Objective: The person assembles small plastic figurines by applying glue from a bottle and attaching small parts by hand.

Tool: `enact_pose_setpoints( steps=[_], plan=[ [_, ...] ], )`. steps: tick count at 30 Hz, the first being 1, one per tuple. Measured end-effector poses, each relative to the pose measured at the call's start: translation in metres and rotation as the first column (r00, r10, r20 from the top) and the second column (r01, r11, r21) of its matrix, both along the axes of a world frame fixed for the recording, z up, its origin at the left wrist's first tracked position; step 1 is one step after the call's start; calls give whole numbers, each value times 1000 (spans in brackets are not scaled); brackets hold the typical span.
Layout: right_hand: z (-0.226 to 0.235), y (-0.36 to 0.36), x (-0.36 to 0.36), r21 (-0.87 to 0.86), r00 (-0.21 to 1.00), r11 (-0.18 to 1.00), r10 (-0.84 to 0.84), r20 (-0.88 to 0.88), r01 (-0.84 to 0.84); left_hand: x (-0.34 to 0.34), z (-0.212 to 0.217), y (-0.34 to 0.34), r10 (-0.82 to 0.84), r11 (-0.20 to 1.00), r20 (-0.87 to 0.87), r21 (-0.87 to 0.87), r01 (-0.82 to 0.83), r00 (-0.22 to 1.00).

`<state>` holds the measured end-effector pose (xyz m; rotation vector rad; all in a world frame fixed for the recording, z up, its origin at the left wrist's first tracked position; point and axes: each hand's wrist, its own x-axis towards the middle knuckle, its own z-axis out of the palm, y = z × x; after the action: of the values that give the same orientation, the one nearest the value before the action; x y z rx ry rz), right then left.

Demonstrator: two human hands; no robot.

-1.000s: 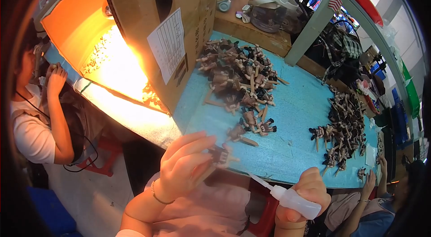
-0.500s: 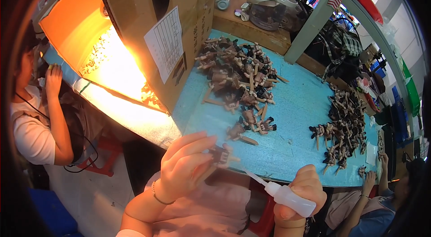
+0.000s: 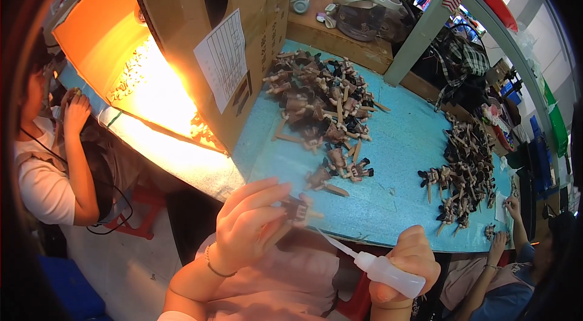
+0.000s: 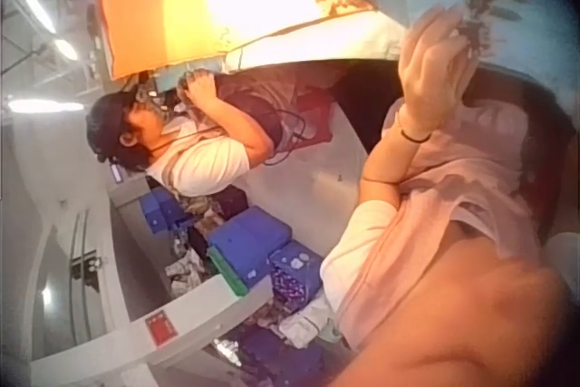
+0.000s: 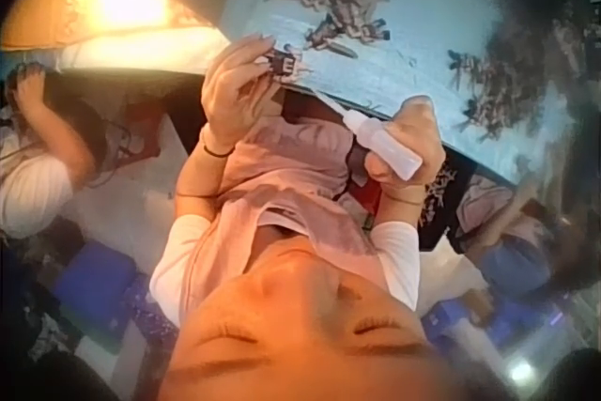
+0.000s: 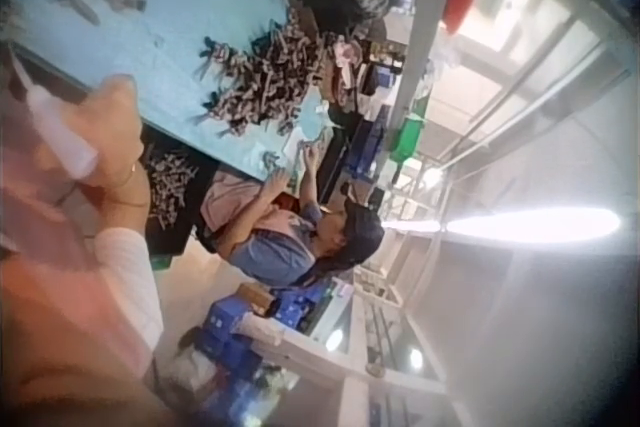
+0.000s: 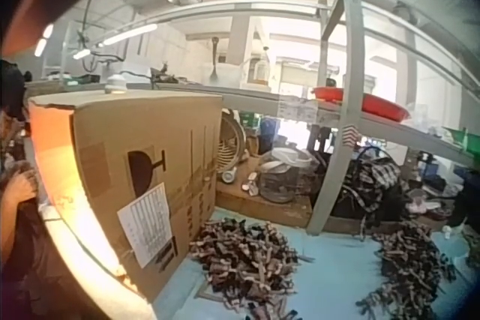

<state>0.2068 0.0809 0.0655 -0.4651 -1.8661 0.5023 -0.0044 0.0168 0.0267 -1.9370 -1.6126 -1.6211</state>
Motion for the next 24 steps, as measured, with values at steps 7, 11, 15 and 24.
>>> enact_pose_setpoints(
  steps=[7, 11, 15, 24],
  plan=[
    [-9, 0, -3, -6, 971, 995, -95, -220, 96, 0, -1, 0, -11, 1000, 42, -17, 12, 999],
    [-3, 0, -4, 1, 984, 999, -51, -173, 51, 2, -6, -2, -61, 997, 175, -41, 69, 983],
    [-5, -1, -3, -17, 981, 999, -35, -192, 33, 2, -10, -1, -77, 994, 215, -58, 91, 974],
    [-4, -3, -2, -48, 979, 997, -73, -190, 65, 4, -15, -2, -221, 967, 424, -19, 252, 879]
  ],
)
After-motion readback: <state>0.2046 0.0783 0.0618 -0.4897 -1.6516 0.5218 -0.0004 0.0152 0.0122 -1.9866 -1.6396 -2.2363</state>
